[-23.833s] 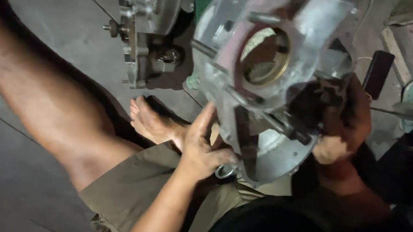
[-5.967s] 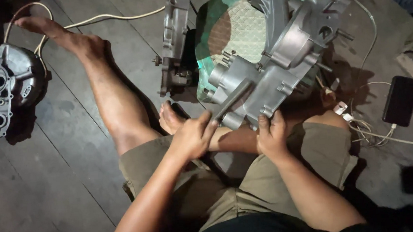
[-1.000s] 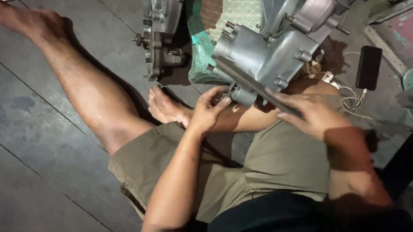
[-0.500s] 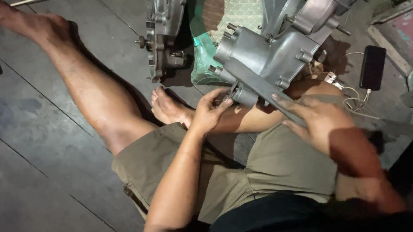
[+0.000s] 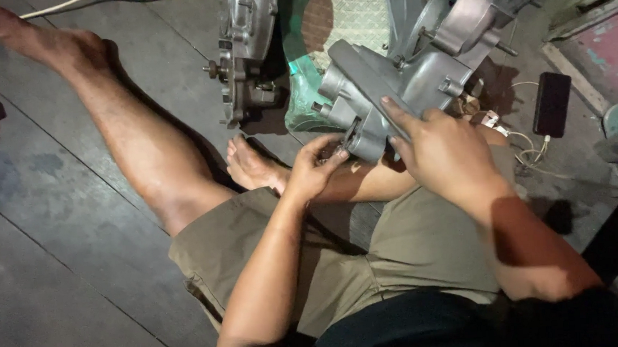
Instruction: A person is inspecting and preparing motorcycle engine crankcase halves, using a small tool to clean or scrape the mating surfaces.
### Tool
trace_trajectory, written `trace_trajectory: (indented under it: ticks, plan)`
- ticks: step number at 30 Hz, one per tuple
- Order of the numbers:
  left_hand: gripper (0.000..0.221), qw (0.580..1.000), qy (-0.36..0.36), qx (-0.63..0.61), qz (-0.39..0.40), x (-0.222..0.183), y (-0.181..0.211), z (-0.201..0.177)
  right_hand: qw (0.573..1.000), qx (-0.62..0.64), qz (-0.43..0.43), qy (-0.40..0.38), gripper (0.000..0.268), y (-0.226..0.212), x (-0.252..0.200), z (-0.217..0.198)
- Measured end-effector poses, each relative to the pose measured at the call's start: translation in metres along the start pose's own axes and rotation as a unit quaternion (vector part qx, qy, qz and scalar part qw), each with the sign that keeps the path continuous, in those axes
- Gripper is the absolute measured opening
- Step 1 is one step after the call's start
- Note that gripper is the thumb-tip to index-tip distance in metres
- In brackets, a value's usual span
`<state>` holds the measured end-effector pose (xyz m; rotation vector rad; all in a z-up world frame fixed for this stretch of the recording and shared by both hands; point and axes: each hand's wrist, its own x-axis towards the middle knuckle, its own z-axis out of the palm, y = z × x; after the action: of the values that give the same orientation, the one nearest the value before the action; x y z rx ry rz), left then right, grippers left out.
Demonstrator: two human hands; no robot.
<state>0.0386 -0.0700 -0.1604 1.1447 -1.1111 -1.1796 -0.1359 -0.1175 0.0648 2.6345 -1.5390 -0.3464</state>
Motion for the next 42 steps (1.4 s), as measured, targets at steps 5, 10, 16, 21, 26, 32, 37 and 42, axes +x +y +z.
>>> trace_trajectory:
  ticks: [5, 10, 16, 21, 26, 32, 37, 42]
  plan:
    - [0.034, 1.000, -0.005, 0.015, 0.015, -0.001, 0.011, -0.004, 0.999, 0.022, -0.020, -0.013, 0.042, -0.001, 0.003, -0.030]
    - [0.035, 0.999, -0.013, 0.022, 0.027, 0.002, 0.004, -0.005, 0.999, 0.028, -0.006, -0.039, 0.043, -0.002, -0.005, -0.035]
    - [0.035, 0.999, -0.014, 0.030, 0.042, 0.002, 0.012, -0.008, 0.998, 0.048, -0.002, -0.037, 0.042, -0.002, -0.003, -0.033]
    - [0.033, 0.998, -0.012, 0.036, 0.040, 0.004, 0.006, -0.010, 0.997, 0.057, 0.004, -0.045, 0.043, 0.002, 0.001, -0.040]
    - [0.033, 0.998, -0.019, 0.034, 0.040, 0.003, 0.003, -0.008, 0.997, 0.055, 0.010, -0.060, 0.044, 0.014, -0.008, -0.027]
    - [0.033, 0.999, -0.019, 0.025, 0.037, 0.003, 0.004, -0.006, 0.988, 0.149, -0.043, -0.023, 0.040, 0.027, -0.025, -0.012]
    - [0.034, 0.999, -0.016, 0.027, 0.012, 0.003, 0.007, -0.008, 0.964, 0.234, -0.063, 0.110, 0.042, 0.047, -0.045, -0.009]
    - [0.033, 1.000, -0.011, 0.009, 0.001, 0.001, 0.004, -0.005, 0.947, 0.281, -0.046, 0.148, 0.050, 0.057, -0.048, -0.003]
